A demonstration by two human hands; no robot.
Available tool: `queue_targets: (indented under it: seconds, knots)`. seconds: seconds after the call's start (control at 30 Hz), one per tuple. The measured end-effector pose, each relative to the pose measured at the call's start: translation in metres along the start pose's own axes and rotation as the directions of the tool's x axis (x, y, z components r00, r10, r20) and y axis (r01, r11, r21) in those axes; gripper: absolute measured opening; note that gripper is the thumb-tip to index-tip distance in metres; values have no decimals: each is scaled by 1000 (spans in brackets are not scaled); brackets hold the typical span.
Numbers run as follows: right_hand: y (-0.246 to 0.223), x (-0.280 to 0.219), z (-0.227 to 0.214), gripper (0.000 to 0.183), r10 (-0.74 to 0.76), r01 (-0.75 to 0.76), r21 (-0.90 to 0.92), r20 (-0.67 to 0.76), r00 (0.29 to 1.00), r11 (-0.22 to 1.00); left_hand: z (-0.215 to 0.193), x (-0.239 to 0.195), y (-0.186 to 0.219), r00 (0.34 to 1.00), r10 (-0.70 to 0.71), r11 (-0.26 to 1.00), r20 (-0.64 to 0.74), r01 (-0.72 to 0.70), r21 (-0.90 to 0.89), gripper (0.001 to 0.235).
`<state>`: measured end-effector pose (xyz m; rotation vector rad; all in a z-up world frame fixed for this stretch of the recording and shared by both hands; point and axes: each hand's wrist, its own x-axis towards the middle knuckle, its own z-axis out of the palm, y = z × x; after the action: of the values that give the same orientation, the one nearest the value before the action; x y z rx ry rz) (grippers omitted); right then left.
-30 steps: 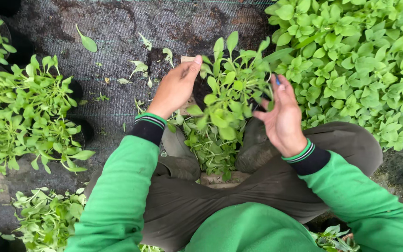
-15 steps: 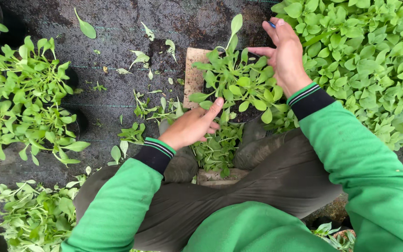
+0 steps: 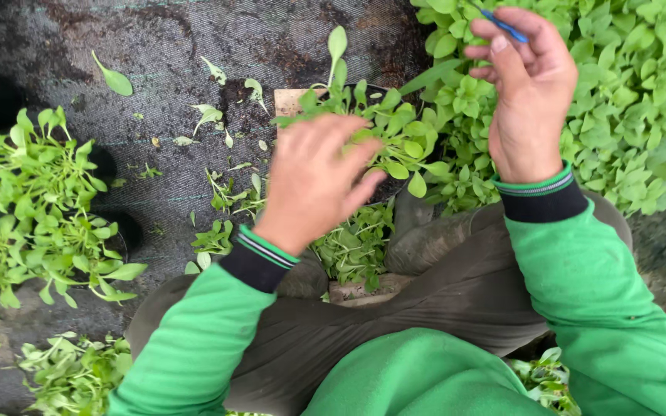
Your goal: The person sits cross-legged on the ground and uses a small blue knife to trim the stems and leaves of green leafy plants. The cuttings are placed into a small wooden box positioned between their legs.
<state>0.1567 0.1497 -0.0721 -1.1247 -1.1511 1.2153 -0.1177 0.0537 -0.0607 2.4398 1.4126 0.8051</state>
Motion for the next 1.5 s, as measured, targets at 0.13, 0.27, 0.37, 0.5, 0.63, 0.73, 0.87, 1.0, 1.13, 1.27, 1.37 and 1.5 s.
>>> queue_targets:
  seconds: [0.13, 0.27, 0.37, 0.5, 0.63, 0.73, 0.87, 1.0, 1.13, 1.27, 1.37, 1.5]
  knots:
    - [-5, -31, -21, 17, -44, 43, -11, -41, 998, 999, 42, 13, 32, 953, 259, 964, 157, -264, 15, 51]
    - [2, -57, -33, 15, -10, 14, 34, -108, 994, 999, 60, 30, 35, 931, 260, 954, 258, -289, 84, 52]
    - [8, -77, -38, 14, 26, -18, 57, -138, 990, 998, 51, 33, 23, 928, 255, 927, 272, -314, 204, 29]
    - [11, -101, -39, 11, 59, -48, 71, -165, 985, 996, 29, 23, 16, 961, 181, 961, 211, -219, 172, 16]
    - [13, -111, -32, 11, 78, -71, 55, -135, 988, 996, 17, 20, 21, 959, 109, 976, 260, -153, 153, 13]
    - [13, -109, -31, 11, 92, -86, 49, -119, 989, 995, 15, 20, 23, 950, 90, 981, 297, -135, 136, 13]
    - [16, -104, -29, 10, 144, -139, 46, -131, 981, 989, 20, 18, 24, 954, 107, 985, 282, -141, 103, 18]
    - [22, -99, -28, 8, 145, -133, 80, -185, 972, 988, 41, 22, 40, 937, 231, 965, 262, -256, 64, 29]
    - [27, -94, -32, 6, 147, -130, 80, -275, 950, 988, 72, 38, 60, 945, 178, 957, 275, -232, 175, 36]
    - [26, -106, -31, 8, 81, -97, -55, -249, 965, 994, 76, 40, 54, 959, 74, 943, 274, -157, 294, 17]
    - [20, -121, -25, 11, -140, 86, -317, -150, 979, 945, 66, 32, 50, 976, 38, 956, 213, -98, 277, 15]
    - [14, -133, -11, 15, -156, 110, -362, -101, 983, 926, 48, 28, 52, 986, 6, 957, 169, -54, 284, 12]
